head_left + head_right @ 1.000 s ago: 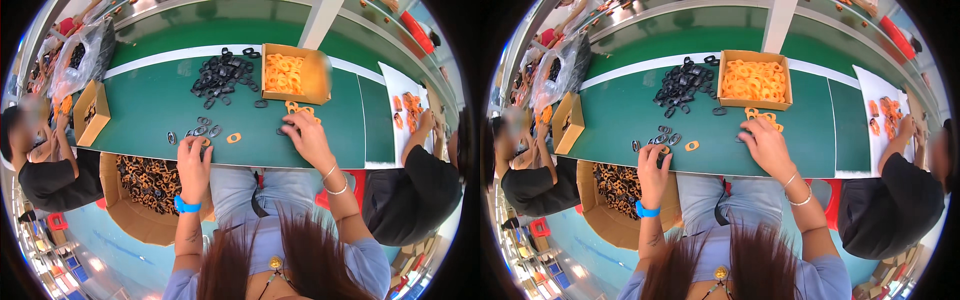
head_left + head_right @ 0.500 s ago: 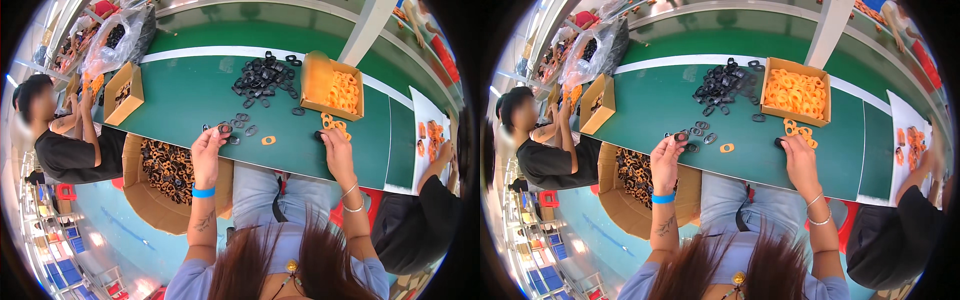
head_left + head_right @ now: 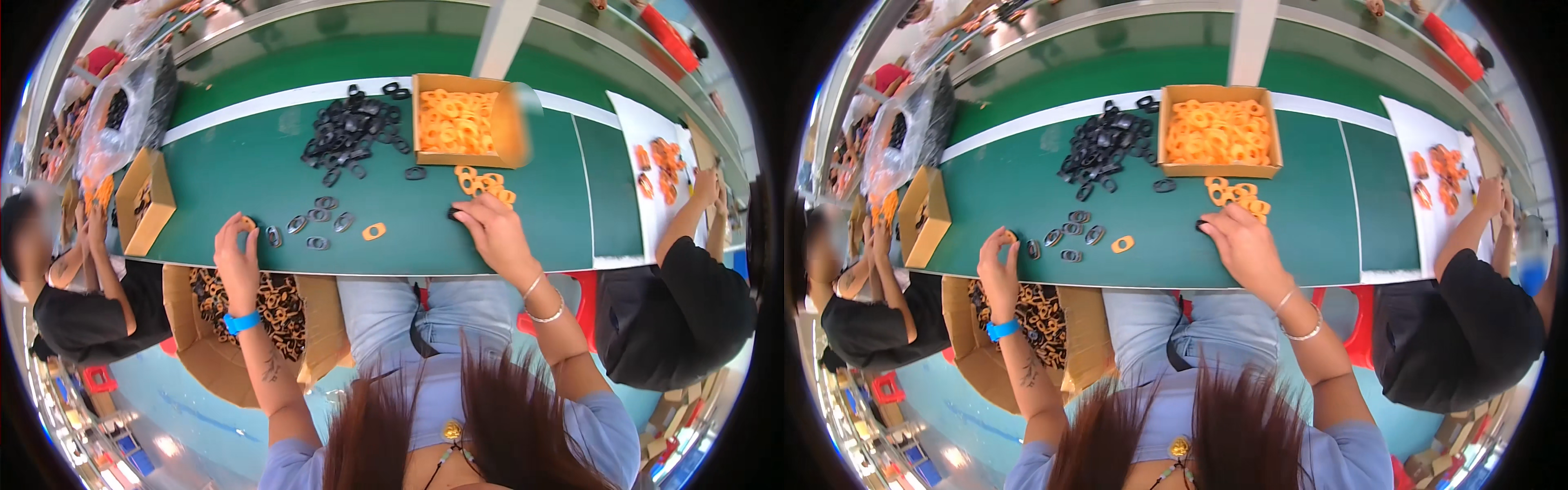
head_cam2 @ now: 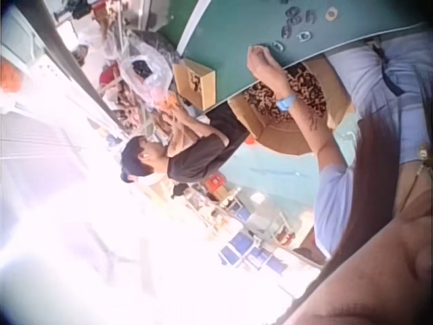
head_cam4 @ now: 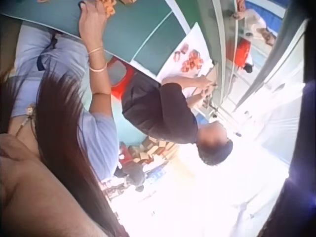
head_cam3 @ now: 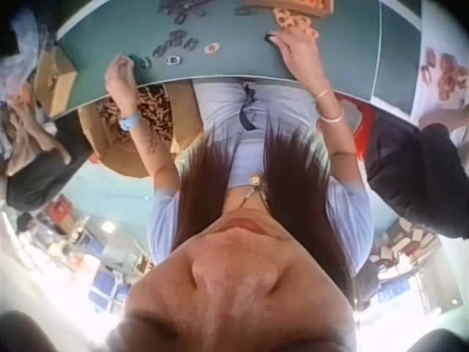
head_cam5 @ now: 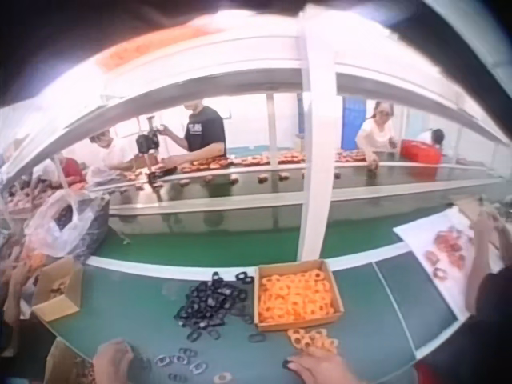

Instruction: Manually assembling small black and orange plastic components on an industrial production line.

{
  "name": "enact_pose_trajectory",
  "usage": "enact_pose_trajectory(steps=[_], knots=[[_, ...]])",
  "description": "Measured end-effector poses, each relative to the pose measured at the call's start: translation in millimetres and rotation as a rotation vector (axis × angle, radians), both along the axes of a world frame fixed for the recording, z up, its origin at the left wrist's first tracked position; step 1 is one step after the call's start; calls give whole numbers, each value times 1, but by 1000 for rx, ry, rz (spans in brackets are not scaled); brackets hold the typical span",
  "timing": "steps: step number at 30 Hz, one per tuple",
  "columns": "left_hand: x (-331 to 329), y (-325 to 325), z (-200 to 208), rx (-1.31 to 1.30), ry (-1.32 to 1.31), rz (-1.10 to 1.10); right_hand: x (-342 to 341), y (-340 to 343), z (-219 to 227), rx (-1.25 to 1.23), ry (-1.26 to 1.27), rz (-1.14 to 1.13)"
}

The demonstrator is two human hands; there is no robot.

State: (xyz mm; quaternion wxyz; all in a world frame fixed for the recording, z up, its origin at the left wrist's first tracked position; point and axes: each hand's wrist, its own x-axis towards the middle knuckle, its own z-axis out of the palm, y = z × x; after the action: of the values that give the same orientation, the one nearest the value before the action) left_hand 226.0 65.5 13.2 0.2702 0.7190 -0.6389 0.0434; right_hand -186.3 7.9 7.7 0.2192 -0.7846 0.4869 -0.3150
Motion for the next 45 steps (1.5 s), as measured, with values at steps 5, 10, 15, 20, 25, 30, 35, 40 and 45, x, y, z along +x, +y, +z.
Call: enact_pose_trajectory(steps=[5, 10, 15, 20, 25, 30, 35, 40, 45], knots=[[-21, 0, 0, -103, 81, 58, 3, 2, 4, 4, -1, -83], [-104, 8, 13, -105, 230, -199, -1, 3, 11, 83, -3, 4], [-154, 3, -4, -33, 283, -348, -6, 4, 7, 49, -1, 32], [-164, 2, -8, 15, 260, -392, -4, 12, 6, 89, 45, 6], [-180, -2, -11, 11, 352, -459, -2, 10, 13, 1, -24, -14], [-193, -7, -20, 22, 417, -513, -10, 9, 13, 60, 8, 87], [-191, -7, -18, 6, 527, -499, 3, 10, 27, 343, -173, 81], [-186, -7, -22, 46, 517, -511, 25, 8, 11, 164, -138, 200], [-185, -7, -24, 56, 592, -509, 36, 1, 8, 73, 16, 259]])
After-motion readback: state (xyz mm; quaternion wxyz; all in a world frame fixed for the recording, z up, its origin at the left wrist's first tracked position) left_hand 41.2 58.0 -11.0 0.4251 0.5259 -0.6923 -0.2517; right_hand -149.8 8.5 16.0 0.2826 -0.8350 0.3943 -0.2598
